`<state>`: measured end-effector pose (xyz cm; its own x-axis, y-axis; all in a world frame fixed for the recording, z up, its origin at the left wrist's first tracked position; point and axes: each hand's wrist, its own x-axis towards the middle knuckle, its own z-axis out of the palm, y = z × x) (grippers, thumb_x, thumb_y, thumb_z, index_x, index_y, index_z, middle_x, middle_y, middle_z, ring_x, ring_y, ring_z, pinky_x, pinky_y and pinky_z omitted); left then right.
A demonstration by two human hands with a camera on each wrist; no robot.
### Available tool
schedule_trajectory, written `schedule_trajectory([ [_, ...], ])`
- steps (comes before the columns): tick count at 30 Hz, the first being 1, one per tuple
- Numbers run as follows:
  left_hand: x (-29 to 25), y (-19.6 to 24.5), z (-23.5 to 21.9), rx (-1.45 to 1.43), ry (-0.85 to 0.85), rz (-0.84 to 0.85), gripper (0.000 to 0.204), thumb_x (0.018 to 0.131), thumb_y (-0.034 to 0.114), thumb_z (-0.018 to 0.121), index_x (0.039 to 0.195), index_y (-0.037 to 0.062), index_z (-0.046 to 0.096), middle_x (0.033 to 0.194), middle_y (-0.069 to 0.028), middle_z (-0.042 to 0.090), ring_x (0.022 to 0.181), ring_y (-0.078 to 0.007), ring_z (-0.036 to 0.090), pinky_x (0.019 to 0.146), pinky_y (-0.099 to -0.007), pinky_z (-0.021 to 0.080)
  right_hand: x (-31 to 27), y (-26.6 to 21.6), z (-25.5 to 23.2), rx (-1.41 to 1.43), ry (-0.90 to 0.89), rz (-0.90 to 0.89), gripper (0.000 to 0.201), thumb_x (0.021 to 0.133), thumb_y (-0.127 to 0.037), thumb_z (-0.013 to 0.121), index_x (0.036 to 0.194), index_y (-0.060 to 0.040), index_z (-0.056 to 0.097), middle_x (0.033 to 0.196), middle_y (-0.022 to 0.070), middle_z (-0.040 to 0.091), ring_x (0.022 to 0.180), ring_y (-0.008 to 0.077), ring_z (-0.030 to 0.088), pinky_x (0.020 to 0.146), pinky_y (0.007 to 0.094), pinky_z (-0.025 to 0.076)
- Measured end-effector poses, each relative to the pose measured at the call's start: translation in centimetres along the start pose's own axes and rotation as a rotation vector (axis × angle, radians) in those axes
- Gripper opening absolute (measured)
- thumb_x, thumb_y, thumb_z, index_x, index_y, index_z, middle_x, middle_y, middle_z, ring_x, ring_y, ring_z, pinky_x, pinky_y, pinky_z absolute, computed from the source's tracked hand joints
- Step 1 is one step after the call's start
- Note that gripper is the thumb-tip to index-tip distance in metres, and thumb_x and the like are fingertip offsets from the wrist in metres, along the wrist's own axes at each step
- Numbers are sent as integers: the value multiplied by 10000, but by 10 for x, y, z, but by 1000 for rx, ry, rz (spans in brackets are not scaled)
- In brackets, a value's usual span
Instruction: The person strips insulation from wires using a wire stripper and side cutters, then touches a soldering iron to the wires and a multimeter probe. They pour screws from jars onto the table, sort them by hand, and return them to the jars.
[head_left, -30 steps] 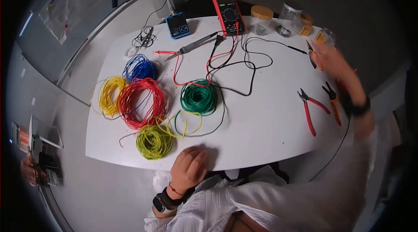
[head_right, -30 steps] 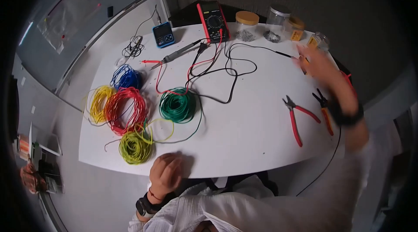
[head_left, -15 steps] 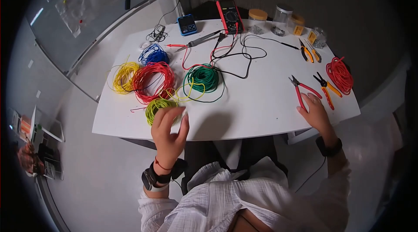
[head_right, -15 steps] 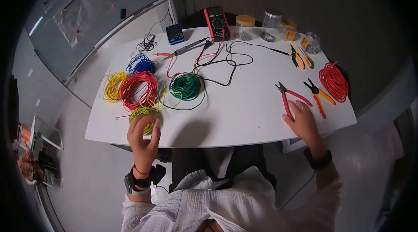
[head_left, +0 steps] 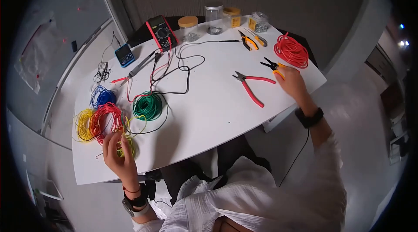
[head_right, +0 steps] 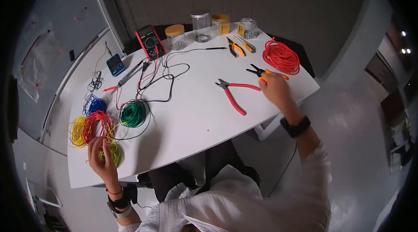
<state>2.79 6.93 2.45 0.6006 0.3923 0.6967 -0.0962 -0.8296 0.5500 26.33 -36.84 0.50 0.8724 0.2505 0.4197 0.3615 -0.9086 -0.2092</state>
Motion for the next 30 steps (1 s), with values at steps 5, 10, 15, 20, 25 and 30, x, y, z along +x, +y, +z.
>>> schedule_trajectory([
  [5,10,21,14,68,24,110,207,739,-18,616,944,-6,596,919,-119,582,823,-240,562,723,-302,435,33,36,17,-333,-213,24,511,773,-369,599,1144,-31,501,883,207,593,859,334,571,755,415,461],
  [10,8,13,21,160,30,180,278,666,5,682,925,35,587,882,-106,595,857,-280,542,760,-355,424,27,59,29,-155,-250,-127,455,813,-280,559,1176,-26,455,938,213,572,876,357,553,741,433,441],
  [15,11,9,20,135,45,178,248,668,-23,661,898,33,586,791,-89,590,748,-266,535,670,-340,428,24,42,-9,-25,-466,-39,635,773,-221,611,1294,5,325,1186,239,458,1126,341,440,943,376,349],
  [20,7,7,20,2,21,120,237,687,-51,633,907,22,583,714,-88,566,654,-244,515,585,-319,405,22,49,-3,-149,-472,16,671,752,-193,637,1310,-4,315,1187,234,457,1135,346,426,950,381,342],
  [25,4,11,11,-63,44,63,172,715,-14,648,878,10,598,652,-82,552,598,-213,511,555,-306,392,21,34,-13,-156,-477,24,625,716,-112,649,1272,-4,387,1094,216,504,1057,337,473,912,380,374],
  [30,-7,5,6,-284,-13,-103,184,782,32,623,960,-8,603,714,-70,617,642,-145,575,613,-243,429,12,45,-2,-117,-339,18,571,658,-49,644,1197,10,465,1014,213,533,975,335,518,867,377,407],
])
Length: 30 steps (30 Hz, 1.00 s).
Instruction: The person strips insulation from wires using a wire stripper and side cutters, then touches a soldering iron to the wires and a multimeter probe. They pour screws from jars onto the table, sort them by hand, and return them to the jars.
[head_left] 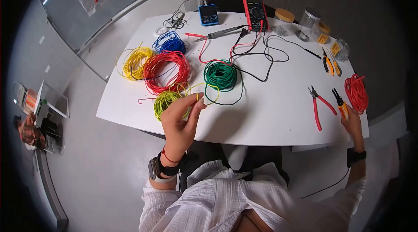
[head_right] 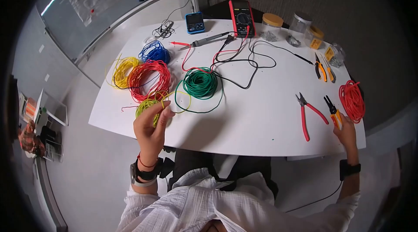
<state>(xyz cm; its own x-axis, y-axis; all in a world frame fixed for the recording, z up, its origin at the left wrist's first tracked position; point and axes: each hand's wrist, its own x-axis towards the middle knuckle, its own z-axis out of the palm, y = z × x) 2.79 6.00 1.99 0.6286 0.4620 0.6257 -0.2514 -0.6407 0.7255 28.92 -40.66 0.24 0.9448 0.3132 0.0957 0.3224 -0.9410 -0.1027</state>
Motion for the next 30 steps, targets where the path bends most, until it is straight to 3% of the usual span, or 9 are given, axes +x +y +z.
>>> schedule_trajectory([
  [3,-5,3,2,-214,-7,-149,214,821,52,592,1023,-18,581,749,-71,635,699,-113,594,667,-221,440,-6,-13,-2,-9,52,18,543,638,-24,631,1161,18,489,988,212,536,944,339,526,852,381,414],
  [8,-8,6,-4,-331,-57,-204,210,847,72,567,1032,-28,570,755,-82,635,707,-122,600,669,-226,451,-4,-7,7,-73,76,127,523,635,4,610,1145,20,493,999,211,524,954,347,514,857,386,409],
  [11,-9,8,-5,-403,-87,-236,196,854,78,562,1011,-37,577,767,-89,635,711,-131,601,664,-230,456,-6,1,11,-191,250,28,514,640,17,604,1142,18,492,1022,207,512,963,351,504,865,384,403],
  [16,-9,12,-2,-434,-106,-245,185,851,80,569,983,-49,587,775,-93,635,715,-130,596,667,-231,461,-11,2,5,6,561,46,490,665,33,583,1145,21,484,1080,185,502,1014,333,495,897,361,390],
  [19,-9,8,1,-479,-54,-308,148,826,65,600,926,-44,607,773,-85,636,699,-116,587,683,-238,471,-16,-9,-1,205,513,92,483,685,34,562,1161,23,479,1104,173,499,1042,298,490,909,329,381],
  [22,-12,-5,-1,-279,-65,-210,127,793,16,620,900,-48,593,752,-85,622,750,-157,598,742,-275,477,-17,-13,6,299,465,87,481,705,34,543,1180,34,468,1117,164,503,1019,244,511,873,293,401],
  [24,-9,-8,-1,-9,-3,78,79,734,4,668,795,-10,619,780,-78,638,675,-161,591,759,-297,471,-14,-9,11,381,456,79,466,721,27,544,1180,42,467,1084,142,520,979,207,523,842,270,409],
  [29,-8,-6,0,-37,-45,64,123,732,-4,657,847,2,615,810,-83,630,741,-204,598,808,-326,442,-12,-3,21,772,355,141,421,767,5,545,1177,62,466,948,52,543,831,93,515,738,194,408],
  [30,-9,-6,0,-68,-72,32,134,745,-6,640,876,6,617,852,-94,626,791,-211,596,815,-329,436,-13,-8,21,880,319,173,376,789,-36,544,1154,31,487,866,14,518,752,68,481,658,188,389],
])
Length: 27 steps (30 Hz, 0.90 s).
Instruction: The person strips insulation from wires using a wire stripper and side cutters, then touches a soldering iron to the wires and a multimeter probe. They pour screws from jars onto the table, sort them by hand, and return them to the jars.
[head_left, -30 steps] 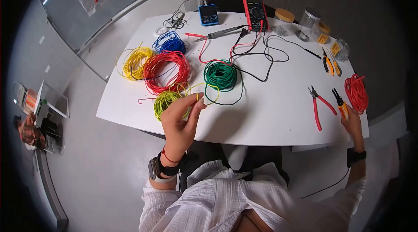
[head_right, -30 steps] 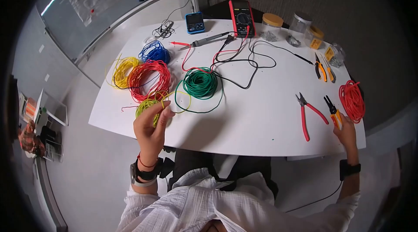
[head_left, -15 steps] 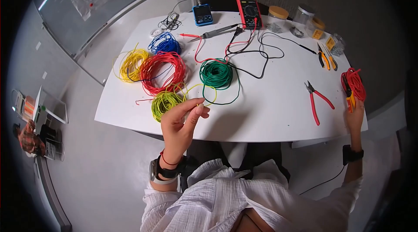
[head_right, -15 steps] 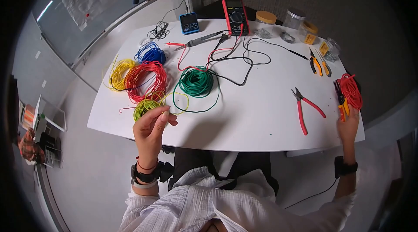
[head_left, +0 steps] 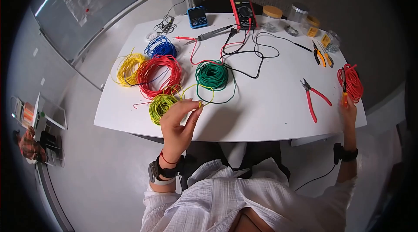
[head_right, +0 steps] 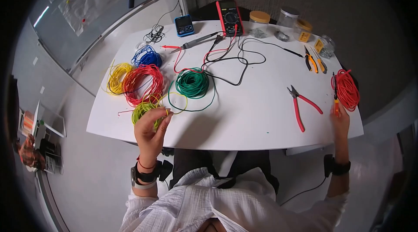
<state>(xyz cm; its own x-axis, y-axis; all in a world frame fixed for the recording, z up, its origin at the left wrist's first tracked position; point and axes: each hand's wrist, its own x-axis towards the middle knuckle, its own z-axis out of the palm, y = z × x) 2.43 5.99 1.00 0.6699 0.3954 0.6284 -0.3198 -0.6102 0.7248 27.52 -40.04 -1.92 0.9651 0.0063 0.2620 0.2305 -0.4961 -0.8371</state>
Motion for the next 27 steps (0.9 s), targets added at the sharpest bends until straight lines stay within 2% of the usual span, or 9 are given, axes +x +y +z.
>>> schedule_trajectory([
  [4,12,9,-3,46,-89,137,160,786,-14,581,942,8,611,976,-127,594,909,-229,571,819,-319,430,-9,-12,5,49,-23,91,294,817,-108,545,1095,-13,523,758,-33,482,667,30,437,572,173,350],
  [8,21,-13,-8,161,103,136,183,853,37,511,1010,-17,590,1045,-133,566,987,-212,543,827,-272,415,-12,-14,0,76,-35,48,352,790,-74,552,1131,2,512,803,0,523,696,63,472,618,184,380],
  [11,28,-22,-6,-119,89,-146,246,870,97,533,1078,-33,546,1000,-99,599,897,-132,568,782,-237,441,-17,-33,1,-215,31,15,446,733,-26,573,1169,23,493,896,63,554,785,116,525,704,209,413],
  [13,34,-17,-1,-94,44,-148,252,871,106,537,1077,-38,544,979,-101,609,872,-131,578,762,-236,449,-16,-31,1,-414,66,-122,471,710,-19,581,1174,0,500,994,129,580,885,187,574,782,251,437],
  [17,44,-18,-1,-77,-131,-184,282,870,131,549,1085,-50,534,943,-117,626,848,-124,597,712,-229,460,-14,-25,-1,-433,16,-40,486,704,-19,585,1181,-3,493,1069,173,568,987,241,568,845,296,432],
  [21,46,-18,-8,13,-81,-212,238,863,59,518,1074,-48,540,932,-125,631,849,-121,596,713,-229,454,-16,-16,-5,-512,35,-123,494,697,-19,595,1180,-1,492,1081,183,564,1002,269,560,861,320,425],
  [24,32,-16,-16,-29,95,-78,222,813,-31,490,1027,-39,550,895,-120,623,810,-157,595,727,-246,449,-18,-8,-7,-561,44,-122,496,699,-27,602,1181,-3,491,1092,189,559,1002,284,557,868,330,425],
  [26,17,-4,-25,252,209,184,241,749,-72,489,978,-24,548,861,-123,607,795,-215,583,746,-280,446,-18,-8,-5,-565,55,-118,497,700,-31,603,1184,-5,489,1097,191,556,1000,288,557,869,332,427],
  [27,14,7,-24,369,118,242,255,712,-69,535,962,-16,539,867,-137,589,814,-267,572,749,-320,444,-19,-10,-5,-577,55,-100,490,709,-25,595,1186,-3,484,1107,185,550,1005,286,552,872,325,424],
])
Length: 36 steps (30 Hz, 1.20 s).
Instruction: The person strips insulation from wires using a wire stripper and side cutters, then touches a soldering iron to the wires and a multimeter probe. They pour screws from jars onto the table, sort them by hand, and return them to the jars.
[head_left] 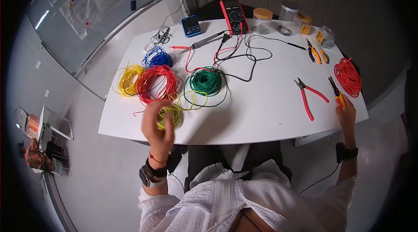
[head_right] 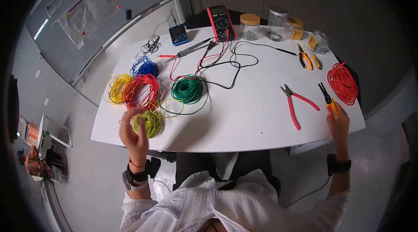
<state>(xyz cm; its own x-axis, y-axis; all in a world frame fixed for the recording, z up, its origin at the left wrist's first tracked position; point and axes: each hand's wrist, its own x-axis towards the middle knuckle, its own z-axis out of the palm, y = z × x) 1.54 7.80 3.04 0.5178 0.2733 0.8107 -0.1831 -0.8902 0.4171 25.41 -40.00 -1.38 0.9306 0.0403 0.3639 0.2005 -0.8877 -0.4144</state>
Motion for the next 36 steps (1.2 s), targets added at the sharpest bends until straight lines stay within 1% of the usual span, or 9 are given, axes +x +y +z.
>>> schedule_trajectory([
  [7,6,1,24,185,-124,88,251,672,46,706,881,19,571,835,-125,584,756,-287,565,702,-349,448,3,5,10,44,-8,-13,509,706,-34,609,1196,0,473,1121,189,541,1020,301,539,893,347,413],
  [10,4,-5,19,41,-142,-221,49,829,34,571,869,7,565,820,-119,611,724,-175,597,680,-257,458,-2,-8,6,-42,-24,-8,521,702,-33,614,1201,-9,466,1122,188,539,1038,306,526,911,356,400],
  [17,17,-38,18,-412,2,-368,157,865,8,516,1004,-64,518,937,-134,618,869,-164,610,769,-253,464,-4,6,20,-128,16,-23,576,703,-36,624,1241,-43,416,1150,166,517,1073,296,505,935,361,391],
  [19,21,-51,23,-422,40,-368,195,827,22,584,1004,-47,543,859,-95,602,746,-130,590,685,-220,452,-5,1,22,-177,35,54,577,722,-36,617,1255,-60,399,1177,154,495,1097,290,487,952,360,381],
  [22,33,-48,27,145,47,-46,251,712,34,706,930,-3,588,671,-18,461,530,-83,376,499,-200,327,-6,5,25,-176,59,46,564,738,-47,615,1258,-71,398,1204,147,473,1120,284,468,965,360,370],
  [23,36,-42,29,145,42,-43,251,712,34,706,930,-3,588,671,-18,461,530,-83,376,499,-200,327,-7,5,25,-175,57,51,564,738,-47,615,1258,-71,398,1204,147,473,1120,284,468,965,360,370],
  [25,40,-33,35,-150,-52,-379,192,715,2,691,867,-9,573,692,-19,482,557,-71,428,509,-191,362,-8,3,24,-164,56,48,568,746,-61,617,1265,-79,389,1221,140,458,1137,283,451,968,370,366],
  [33,15,-27,40,-339,-79,-252,77,774,-25,617,806,-23,546,753,-46,569,667,-77,547,605,-171,430,-9,3,25,-191,60,59,576,743,-65,617,1268,-91,383,1222,133,455,1141,286,443,966,382,364],
  [36,9,-7,28,-435,-199,-456,180,887,108,512,914,-56,580,794,-81,612,742,-103,560,694,-224,437,-10,8,28,-187,88,21,574,743,-68,616,1267,-90,383,1218,132,460,1137,285,447,964,377,366],
])
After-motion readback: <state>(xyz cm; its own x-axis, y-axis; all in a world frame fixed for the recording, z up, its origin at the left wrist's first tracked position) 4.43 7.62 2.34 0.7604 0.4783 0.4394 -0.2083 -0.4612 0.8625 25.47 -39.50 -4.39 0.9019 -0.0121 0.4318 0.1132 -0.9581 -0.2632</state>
